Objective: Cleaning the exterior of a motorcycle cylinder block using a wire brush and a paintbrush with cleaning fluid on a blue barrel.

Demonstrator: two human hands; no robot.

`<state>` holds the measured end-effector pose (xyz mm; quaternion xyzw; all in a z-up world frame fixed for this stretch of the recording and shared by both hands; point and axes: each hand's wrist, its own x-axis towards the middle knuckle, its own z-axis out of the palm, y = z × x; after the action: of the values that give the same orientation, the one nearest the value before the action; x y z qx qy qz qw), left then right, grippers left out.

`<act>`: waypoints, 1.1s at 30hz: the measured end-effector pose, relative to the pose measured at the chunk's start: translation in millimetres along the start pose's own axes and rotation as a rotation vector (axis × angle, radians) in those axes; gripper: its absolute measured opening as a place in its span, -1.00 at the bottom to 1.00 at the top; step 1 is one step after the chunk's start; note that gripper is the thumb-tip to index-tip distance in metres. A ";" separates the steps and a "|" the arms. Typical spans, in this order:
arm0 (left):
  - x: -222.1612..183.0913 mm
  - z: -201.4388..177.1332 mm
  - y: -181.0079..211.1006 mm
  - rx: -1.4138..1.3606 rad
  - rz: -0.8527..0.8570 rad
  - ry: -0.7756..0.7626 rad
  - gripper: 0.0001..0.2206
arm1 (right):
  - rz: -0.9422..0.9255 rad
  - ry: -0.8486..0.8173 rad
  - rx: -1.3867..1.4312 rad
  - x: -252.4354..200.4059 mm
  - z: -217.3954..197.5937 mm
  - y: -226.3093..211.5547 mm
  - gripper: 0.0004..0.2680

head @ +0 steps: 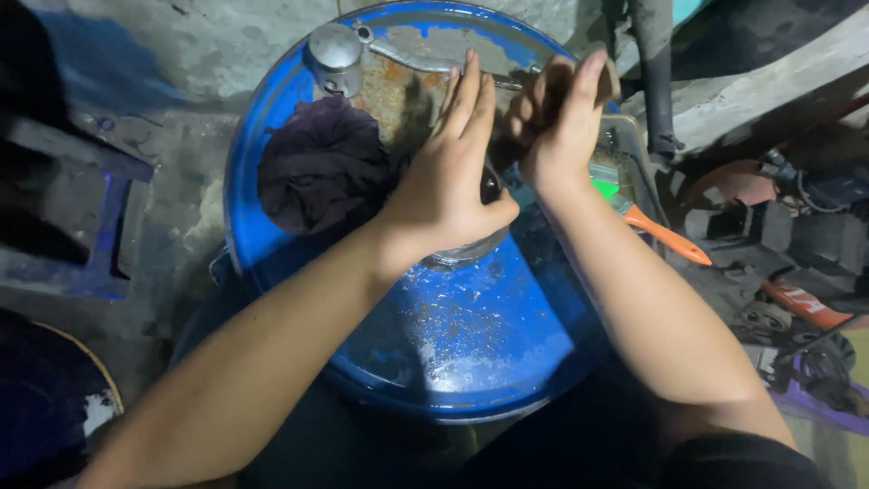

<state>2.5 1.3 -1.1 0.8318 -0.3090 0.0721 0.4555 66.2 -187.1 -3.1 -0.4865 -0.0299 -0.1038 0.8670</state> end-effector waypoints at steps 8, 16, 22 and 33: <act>-4.9 4.3 4.5 0.025 -0.030 0.049 0.03 | 0.058 -0.072 -0.040 -81.8 -26.8 -31.6 -0.44; -3.9 6.0 -0.4 0.040 0.025 0.037 -0.04 | -0.053 0.103 0.022 -9.9 0.6 -4.0 -0.55; -5.2 10.9 3.3 0.059 -0.005 0.089 -0.12 | -0.057 0.052 -0.025 -40.3 -6.5 -5.5 -0.51; -13.2 27.1 -6.6 0.146 0.030 0.223 -0.15 | 0.027 0.080 0.010 -157.6 9.3 -17.9 -0.48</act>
<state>-8.6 -11.9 -26.7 0.8449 -0.2630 0.1933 0.4239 -90.9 -164.5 -7.3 -0.4781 0.0111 -0.1113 0.8711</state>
